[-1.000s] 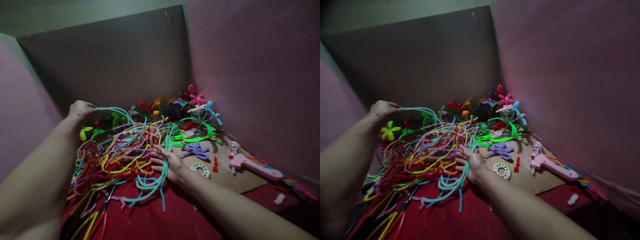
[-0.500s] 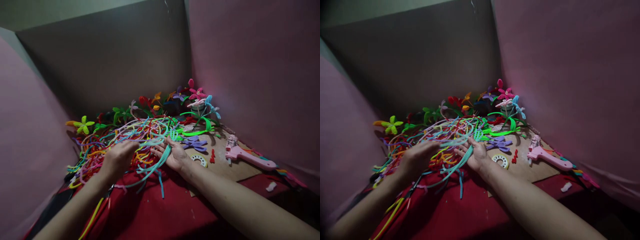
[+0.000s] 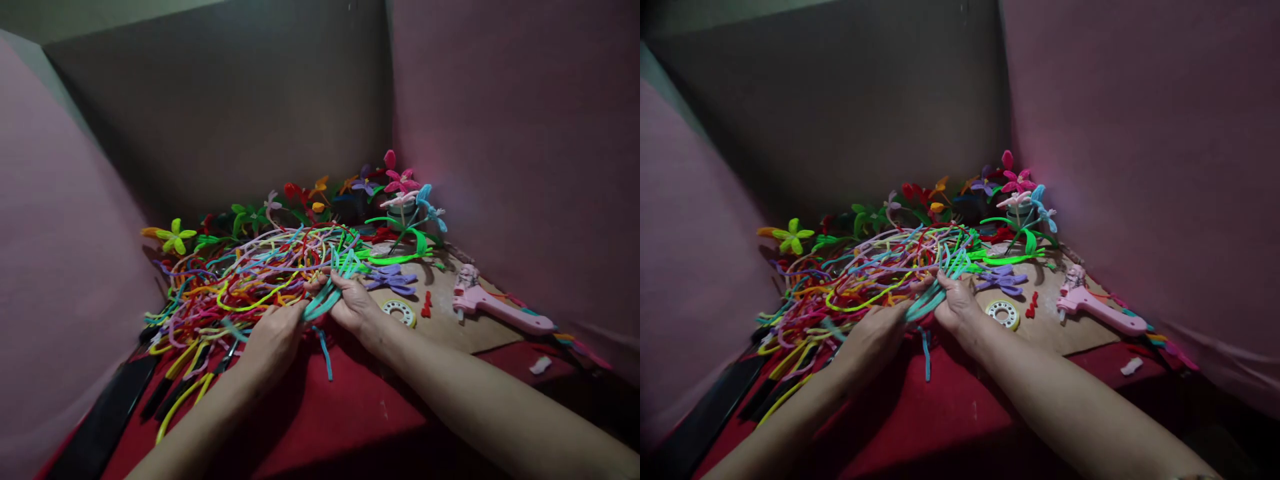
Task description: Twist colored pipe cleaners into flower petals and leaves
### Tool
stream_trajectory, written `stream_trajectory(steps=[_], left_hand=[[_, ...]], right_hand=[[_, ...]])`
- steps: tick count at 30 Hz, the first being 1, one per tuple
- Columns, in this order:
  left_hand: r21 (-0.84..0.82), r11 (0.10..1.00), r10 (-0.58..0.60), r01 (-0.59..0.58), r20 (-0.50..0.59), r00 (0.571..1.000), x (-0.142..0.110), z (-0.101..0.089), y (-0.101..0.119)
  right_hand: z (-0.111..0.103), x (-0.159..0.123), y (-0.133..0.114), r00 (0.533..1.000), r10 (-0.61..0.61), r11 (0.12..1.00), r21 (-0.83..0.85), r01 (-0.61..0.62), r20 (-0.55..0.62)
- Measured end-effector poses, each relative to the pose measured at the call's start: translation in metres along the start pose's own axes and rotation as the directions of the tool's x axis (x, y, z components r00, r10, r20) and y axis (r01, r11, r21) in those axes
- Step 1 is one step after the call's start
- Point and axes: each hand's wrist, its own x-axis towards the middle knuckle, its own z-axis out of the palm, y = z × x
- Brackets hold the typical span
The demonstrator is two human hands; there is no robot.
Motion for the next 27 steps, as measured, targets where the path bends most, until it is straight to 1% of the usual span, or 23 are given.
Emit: stream_trajectory(steps=[1,3,5,6,7,8,10,13,15,17,20,22,24,27], left_hand=[[0.081,0.997,0.009,-0.008,-0.009,1.0,0.002,-0.001,0.001],[0.273,0.962,0.027,-0.011,-0.057,0.998,0.006,-0.006,-0.007],[0.371,0.928,0.013,0.021,-0.088,0.996,0.009,-0.009,-0.022],[0.386,0.922,-0.009,0.031,-0.059,0.998,0.01,-0.009,-0.03],[0.377,0.925,-0.033,0.035,-0.012,0.999,0.011,-0.008,-0.038],[0.335,0.941,-0.052,0.04,0.024,0.998,0.011,-0.005,-0.043],[0.185,0.98,-0.084,0.073,0.056,0.995,0.013,0.003,-0.049],[-0.052,0.99,-0.125,0.128,0.058,0.99,0.015,0.012,-0.044],[-0.119,0.98,-0.158,0.162,0.04,0.987,0.017,0.015,-0.036],[-0.106,0.98,-0.168,0.169,0.011,0.986,0.018,0.016,-0.029],[-0.062,0.989,-0.133,0.131,-0.018,0.991,0.017,0.017,-0.025],[-0.039,0.993,-0.112,0.111,-0.048,0.993,0.015,0.017,-0.024],[0.007,0.993,-0.112,0.114,-0.112,0.987,0.012,0.016,-0.025],[0.062,0.99,-0.109,0.126,-0.229,0.967,0.011,0.014,-0.026]], right_hand=[[0.001,-0.001,0.0,1.0,-0.016,1.0,-0.007,0.016,0.009],[0.001,-0.002,-0.001,0.999,-0.039,0.998,-0.052,0.04,0.016],[-0.002,-0.004,-0.002,1.0,-0.017,0.99,-0.138,0.016,-0.006],[-0.004,-0.004,-0.002,1.0,0.008,0.982,-0.187,-0.013,-0.028],[-0.006,-0.005,-0.002,0.998,0.034,0.97,-0.239,-0.045,-0.052],[-0.008,-0.005,-0.002,0.996,0.055,0.954,-0.29,-0.074,-0.073],[-0.009,-0.007,-0.002,0.993,0.078,0.915,-0.389,-0.108,-0.091],[-0.006,-0.011,-0.002,0.986,0.146,0.856,-0.488,-0.169,-0.085],[-0.002,-0.015,-0.001,0.981,0.179,0.836,-0.514,-0.191,-0.073],[0.002,-0.019,0.0,0.985,0.159,0.821,-0.546,-0.167,-0.063],[0.003,-0.022,0.003,0.993,0.103,0.777,-0.619,-0.115,-0.054],[0.002,-0.022,0.004,0.995,0.1,0.751,-0.655,-0.09,-0.022],[0.001,-0.021,0.005,0.995,0.099,0.741,-0.668,-0.07,0.005],[0.001,-0.021,0.006,0.995,0.095,0.744,-0.664,-0.071,0.0]])
